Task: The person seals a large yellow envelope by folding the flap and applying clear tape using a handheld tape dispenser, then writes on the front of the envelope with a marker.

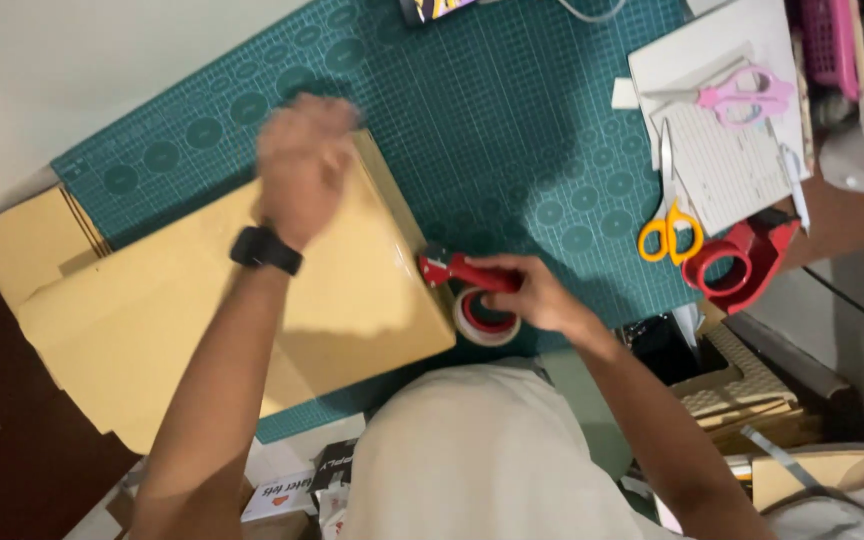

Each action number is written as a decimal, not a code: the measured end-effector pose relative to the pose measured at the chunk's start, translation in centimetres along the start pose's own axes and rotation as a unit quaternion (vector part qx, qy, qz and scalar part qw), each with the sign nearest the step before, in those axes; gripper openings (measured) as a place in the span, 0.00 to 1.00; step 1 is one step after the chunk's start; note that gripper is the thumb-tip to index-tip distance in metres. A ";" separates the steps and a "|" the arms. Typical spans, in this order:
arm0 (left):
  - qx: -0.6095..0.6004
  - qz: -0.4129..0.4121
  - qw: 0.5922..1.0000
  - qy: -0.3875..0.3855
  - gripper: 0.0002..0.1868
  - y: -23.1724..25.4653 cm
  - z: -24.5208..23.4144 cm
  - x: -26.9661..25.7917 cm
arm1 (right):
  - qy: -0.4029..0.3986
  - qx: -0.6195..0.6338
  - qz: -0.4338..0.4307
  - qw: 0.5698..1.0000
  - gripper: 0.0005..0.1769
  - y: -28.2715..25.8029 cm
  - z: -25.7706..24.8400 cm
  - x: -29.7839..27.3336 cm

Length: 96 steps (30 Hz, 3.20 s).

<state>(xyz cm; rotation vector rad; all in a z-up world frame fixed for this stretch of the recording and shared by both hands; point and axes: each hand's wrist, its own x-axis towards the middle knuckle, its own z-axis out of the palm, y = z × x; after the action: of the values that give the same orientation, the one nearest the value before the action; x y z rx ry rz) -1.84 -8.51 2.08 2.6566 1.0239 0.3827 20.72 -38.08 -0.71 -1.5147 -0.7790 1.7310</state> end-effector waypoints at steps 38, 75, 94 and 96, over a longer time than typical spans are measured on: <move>0.064 0.293 0.945 -0.133 0.24 11.3 -0.3 -24.1 | 0.191 0.126 -0.075 0.971 0.43 14.2 3.0 -3.1; 0.074 -0.426 0.843 -0.320 0.45 -14.3 -12.0 -12.0 | 0.441 -0.577 -0.065 0.684 0.27 2.2 0.1 -0.7; 0.088 -0.374 0.898 -0.217 0.43 -16.8 -10.5 -18.7 | 0.366 0.188 0.129 0.902 0.27 -2.3 18.1 1.6; 0.120 -0.381 0.901 -0.167 0.41 -17.3 -8.8 -23.8 | 0.365 0.153 0.116 0.911 0.26 -3.1 14.6 5.8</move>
<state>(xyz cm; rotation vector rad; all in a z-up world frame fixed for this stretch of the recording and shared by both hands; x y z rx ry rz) -32.40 -11.04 0.91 2.1313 1.9316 -0.3733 6.15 -31.44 0.52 -1.8817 0.0573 1.1967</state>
